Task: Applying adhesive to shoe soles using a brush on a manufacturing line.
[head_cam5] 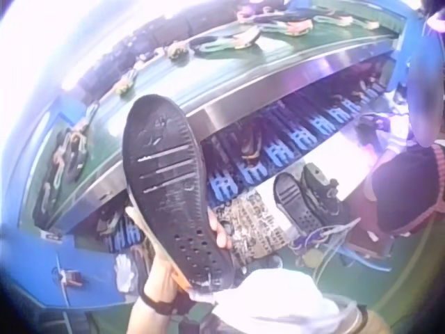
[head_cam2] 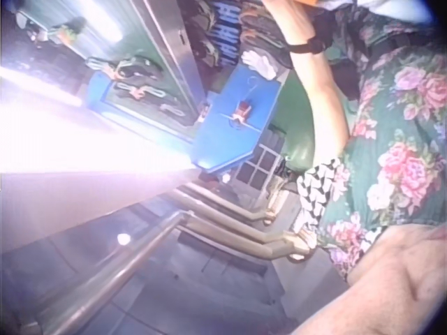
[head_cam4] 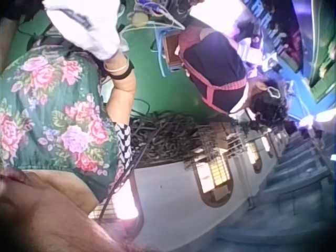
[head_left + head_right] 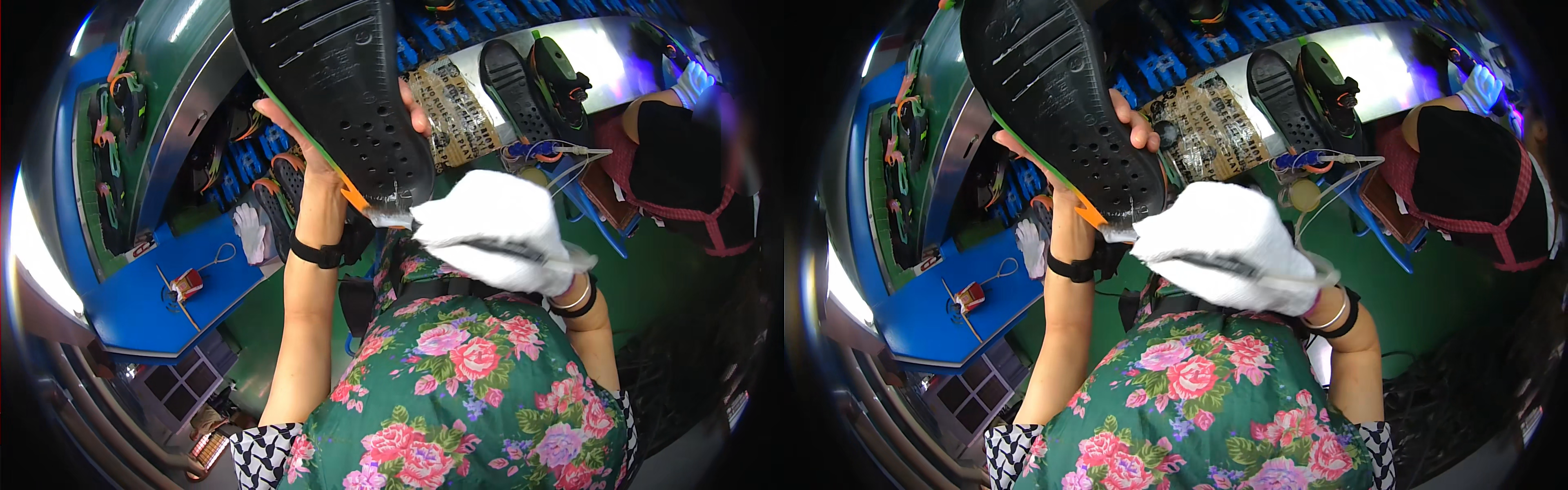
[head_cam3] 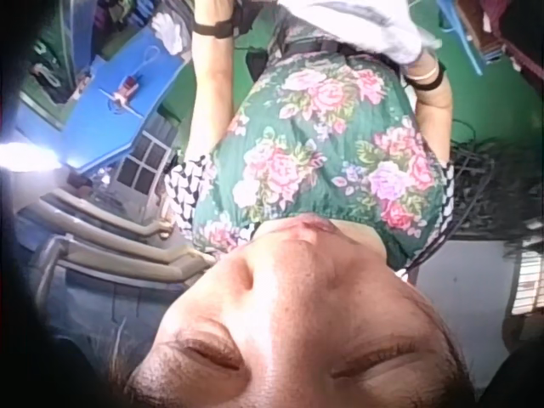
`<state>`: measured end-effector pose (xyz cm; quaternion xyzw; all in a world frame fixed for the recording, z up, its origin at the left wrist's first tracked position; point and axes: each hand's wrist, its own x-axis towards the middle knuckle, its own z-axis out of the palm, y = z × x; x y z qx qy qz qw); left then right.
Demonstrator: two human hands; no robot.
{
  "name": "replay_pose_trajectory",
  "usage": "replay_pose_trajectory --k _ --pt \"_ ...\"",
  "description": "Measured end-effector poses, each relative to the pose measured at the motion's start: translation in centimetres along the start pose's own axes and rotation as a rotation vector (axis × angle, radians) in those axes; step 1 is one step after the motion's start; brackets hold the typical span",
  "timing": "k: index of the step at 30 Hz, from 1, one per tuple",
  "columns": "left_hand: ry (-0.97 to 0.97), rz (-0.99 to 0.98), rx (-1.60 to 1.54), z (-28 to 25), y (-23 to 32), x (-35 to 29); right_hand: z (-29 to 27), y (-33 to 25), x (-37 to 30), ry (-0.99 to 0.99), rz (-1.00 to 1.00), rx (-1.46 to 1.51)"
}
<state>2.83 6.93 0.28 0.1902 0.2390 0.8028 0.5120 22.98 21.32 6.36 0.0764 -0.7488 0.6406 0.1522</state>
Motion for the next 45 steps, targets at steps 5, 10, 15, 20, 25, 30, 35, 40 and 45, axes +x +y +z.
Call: replay_pose_trajectory --k 5,10,15,20,25,30,35,40,45 --pt "-0.098 -0.037 -0.078 -0.4 -0.1 -0.2 0.6 0.2 0.2 0.065 -0.041 -0.085" --pt "-0.197 -0.051 -0.067 -0.7 -0.4 1.0 1.8 0.6 -0.6 0.037 -0.179 -0.264" --pt "-0.196 -0.023 -0.088 -0.5 -0.8 0.8 0.5 -0.2 -0.5 0.026 -0.093 -0.084" --pt "-0.238 -0.091 -0.115 -0.9 -1.2 1.2 1.9 1.4 -1.0 0.092 -0.253 -0.413" --pt "-0.249 -0.137 -0.131 -1.3 -1.3 1.0 0.1 0.4 -0.2 -0.099 -0.106 0.046" --pt "-0.117 -0.323 -0.179 -1.3 -1.2 0.4 1.4 2.3 -1.3 -0.109 -0.291 -0.380" --pt "-0.164 -0.511 -0.237 -2.0 -1.3 -0.1 0.9 1.5 -1.2 -0.148 -0.193 -0.050" --pt "-0.005 -0.621 -0.215 -1.8 -1.1 0.1 1.3 2.9 -1.5 -0.125 -0.247 -0.336" --pt "0.181 -0.681 -0.006 0.1 -0.6 0.4 0.6 2.5 -1.1 -0.187 -0.210 -0.093"
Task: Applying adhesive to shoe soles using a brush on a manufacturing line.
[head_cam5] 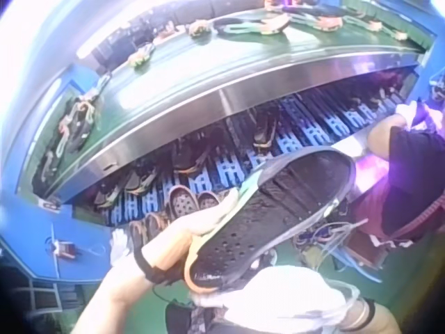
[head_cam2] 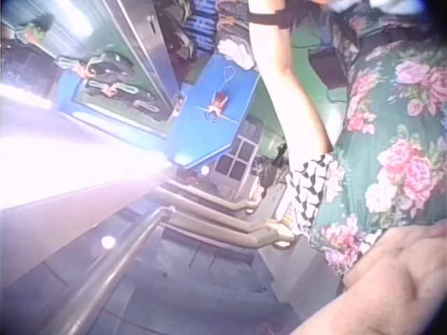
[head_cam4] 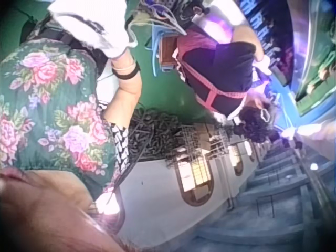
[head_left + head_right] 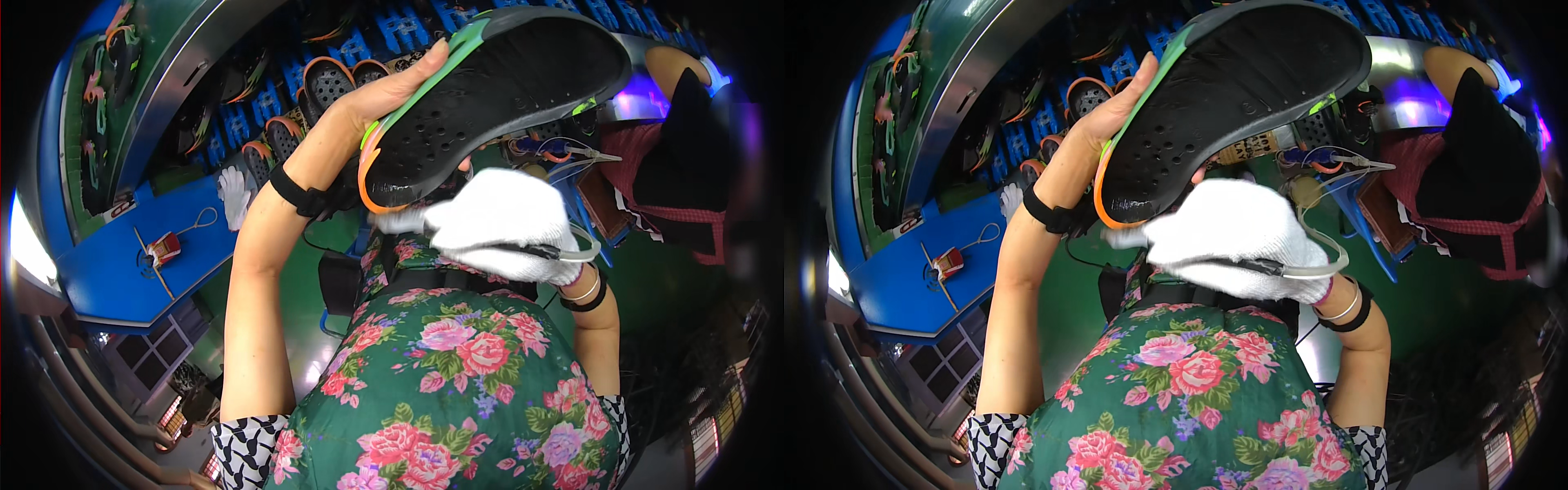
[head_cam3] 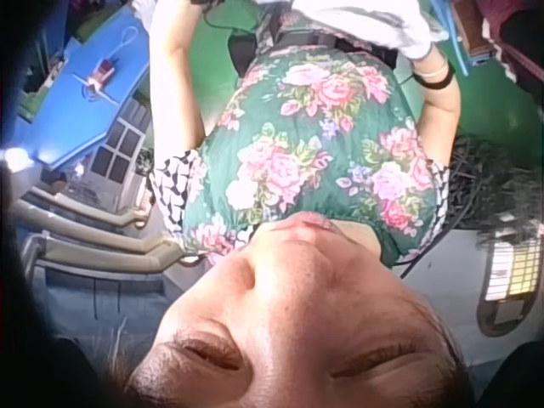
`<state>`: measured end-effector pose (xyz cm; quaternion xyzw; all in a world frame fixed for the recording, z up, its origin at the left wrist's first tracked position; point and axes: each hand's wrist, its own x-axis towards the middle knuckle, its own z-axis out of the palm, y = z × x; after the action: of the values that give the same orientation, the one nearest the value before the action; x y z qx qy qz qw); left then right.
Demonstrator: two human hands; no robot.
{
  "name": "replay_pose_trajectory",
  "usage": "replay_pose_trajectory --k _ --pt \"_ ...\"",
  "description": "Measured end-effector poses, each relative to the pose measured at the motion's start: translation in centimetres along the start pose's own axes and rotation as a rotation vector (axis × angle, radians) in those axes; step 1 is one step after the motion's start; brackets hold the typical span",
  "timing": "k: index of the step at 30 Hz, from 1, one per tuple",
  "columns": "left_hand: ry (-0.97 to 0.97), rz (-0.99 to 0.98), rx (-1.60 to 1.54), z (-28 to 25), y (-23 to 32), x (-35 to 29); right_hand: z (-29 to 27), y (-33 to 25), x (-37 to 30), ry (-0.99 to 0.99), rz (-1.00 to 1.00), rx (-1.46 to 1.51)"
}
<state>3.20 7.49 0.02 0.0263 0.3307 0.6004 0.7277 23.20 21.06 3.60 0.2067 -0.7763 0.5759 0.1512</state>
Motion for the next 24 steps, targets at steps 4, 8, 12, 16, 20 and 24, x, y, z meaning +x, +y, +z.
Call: replay_pose_trajectory --k 4,8,12,16,20,24 --pt "0.088 -0.037 0.092 0.0 0.2 0.2 0.7 0.6 -0.5 -0.018 0.010 -0.217" --pt "0.101 -0.036 0.028 -0.2 -0.4 -0.2 0.3 0.1 0.2 -0.002 0.027 -0.117" --pt "-0.036 0.036 -0.185 -2.1 -1.4 -0.1 -0.4 0.6 0.4 0.062 0.258 0.124" --pt "-0.165 0.222 -0.376 -3.1 -4.8 0.0 -1.2 1.2 -0.1 0.380 0.375 0.251" --pt "0.031 0.276 -0.483 -2.2 -7.6 0.0 -2.2 1.2 1.4 0.456 0.354 -0.002" --pt "0.182 0.461 -0.319 -0.7 -8.3 0.1 -2.7 1.8 2.4 0.335 0.217 -0.233"
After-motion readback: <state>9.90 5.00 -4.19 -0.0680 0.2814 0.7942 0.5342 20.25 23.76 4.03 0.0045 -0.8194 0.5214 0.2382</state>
